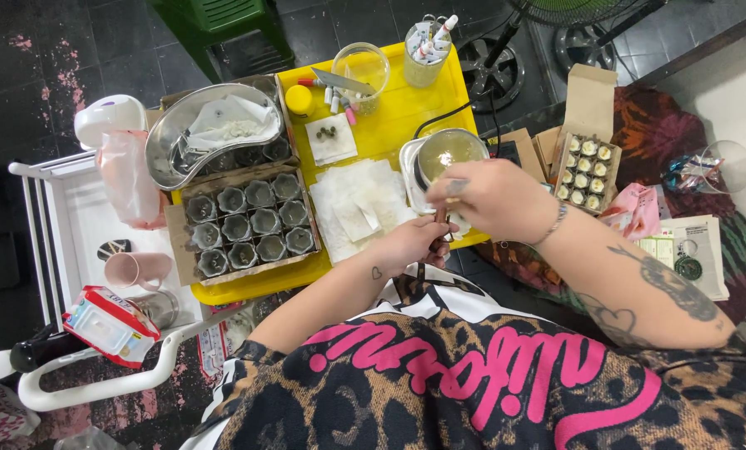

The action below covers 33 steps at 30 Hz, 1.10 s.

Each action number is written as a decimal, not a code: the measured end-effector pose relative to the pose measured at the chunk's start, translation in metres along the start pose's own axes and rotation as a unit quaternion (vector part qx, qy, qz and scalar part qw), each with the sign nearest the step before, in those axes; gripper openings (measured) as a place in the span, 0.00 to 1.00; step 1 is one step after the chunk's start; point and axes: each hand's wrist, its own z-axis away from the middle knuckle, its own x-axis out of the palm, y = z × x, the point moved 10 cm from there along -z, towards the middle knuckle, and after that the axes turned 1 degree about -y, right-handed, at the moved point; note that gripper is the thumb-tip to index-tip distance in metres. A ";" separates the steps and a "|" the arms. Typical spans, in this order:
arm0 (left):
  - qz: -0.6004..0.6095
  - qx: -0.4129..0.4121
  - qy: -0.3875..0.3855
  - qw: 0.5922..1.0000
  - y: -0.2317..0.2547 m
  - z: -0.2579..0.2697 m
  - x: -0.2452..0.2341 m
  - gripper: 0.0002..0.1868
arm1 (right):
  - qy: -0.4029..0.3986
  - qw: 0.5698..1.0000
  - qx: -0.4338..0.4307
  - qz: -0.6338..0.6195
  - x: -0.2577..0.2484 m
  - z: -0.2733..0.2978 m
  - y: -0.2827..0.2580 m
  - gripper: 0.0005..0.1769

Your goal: Stirring melting wax in a pot on a digital scale and preparing jars.

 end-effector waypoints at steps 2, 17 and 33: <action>-0.007 0.000 0.002 1.000 0.002 0.003 0.001 0.16 | -0.009 1.000 0.001 -0.012 -0.006 0.011 0.011 0.11; 0.005 0.010 0.009 1.000 -0.001 0.003 -0.002 0.16 | 0.293 0.842 0.258 -0.373 -0.013 0.079 0.173 0.08; 0.009 0.036 0.033 0.999 -0.002 0.001 -0.005 0.18 | 0.288 0.842 0.222 -0.398 -0.013 0.113 0.149 0.11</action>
